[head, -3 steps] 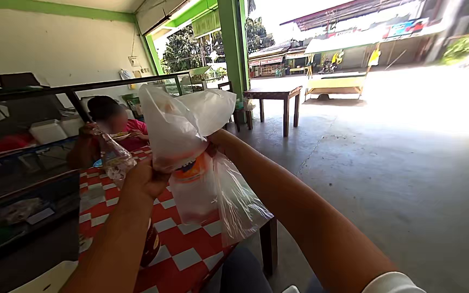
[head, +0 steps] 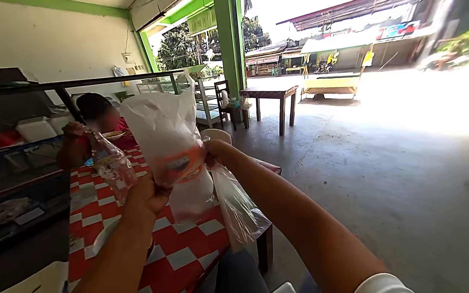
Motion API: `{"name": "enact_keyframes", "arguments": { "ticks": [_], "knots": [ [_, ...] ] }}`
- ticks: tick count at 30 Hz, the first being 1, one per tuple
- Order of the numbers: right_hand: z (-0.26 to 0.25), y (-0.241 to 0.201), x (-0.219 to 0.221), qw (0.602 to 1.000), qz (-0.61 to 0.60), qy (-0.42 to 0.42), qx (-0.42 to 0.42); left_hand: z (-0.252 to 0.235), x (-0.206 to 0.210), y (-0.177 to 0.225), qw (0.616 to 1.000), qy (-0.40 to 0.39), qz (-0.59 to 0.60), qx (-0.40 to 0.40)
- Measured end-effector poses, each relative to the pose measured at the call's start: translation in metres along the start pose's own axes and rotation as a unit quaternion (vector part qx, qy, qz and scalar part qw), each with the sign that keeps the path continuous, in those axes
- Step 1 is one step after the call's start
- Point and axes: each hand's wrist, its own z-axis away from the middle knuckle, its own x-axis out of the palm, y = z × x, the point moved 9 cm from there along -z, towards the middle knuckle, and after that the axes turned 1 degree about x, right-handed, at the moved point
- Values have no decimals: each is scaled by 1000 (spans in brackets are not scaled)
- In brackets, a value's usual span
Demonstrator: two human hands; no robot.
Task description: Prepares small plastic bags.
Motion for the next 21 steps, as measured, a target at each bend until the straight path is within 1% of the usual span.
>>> {"name": "enact_keyframes", "arguments": {
  "ticks": [3,5,7,11,14,18,21],
  "knots": [
    [-11,34,-6,1000,-13,3,10,5,-18,-38,999,21,-17,-29],
    [-12,49,-8,1000,-17,6,13,4,-29,-61,997,23,-53,-44],
    [-10,62,-10,1000,-14,12,25,2,-36,-76,996,22,-73,-54],
    [-10,91,-16,998,-12,18,53,-2,-45,-85,995,42,-85,-40],
    [-15,113,-22,998,2,23,62,-6,-51,-95,994,40,-96,-30],
    [-26,126,-28,998,46,37,13,-8,-53,-95,985,43,-164,-7],
    [-26,124,-26,993,104,56,-26,-12,-55,-96,975,15,-222,-6]
  ]
}}
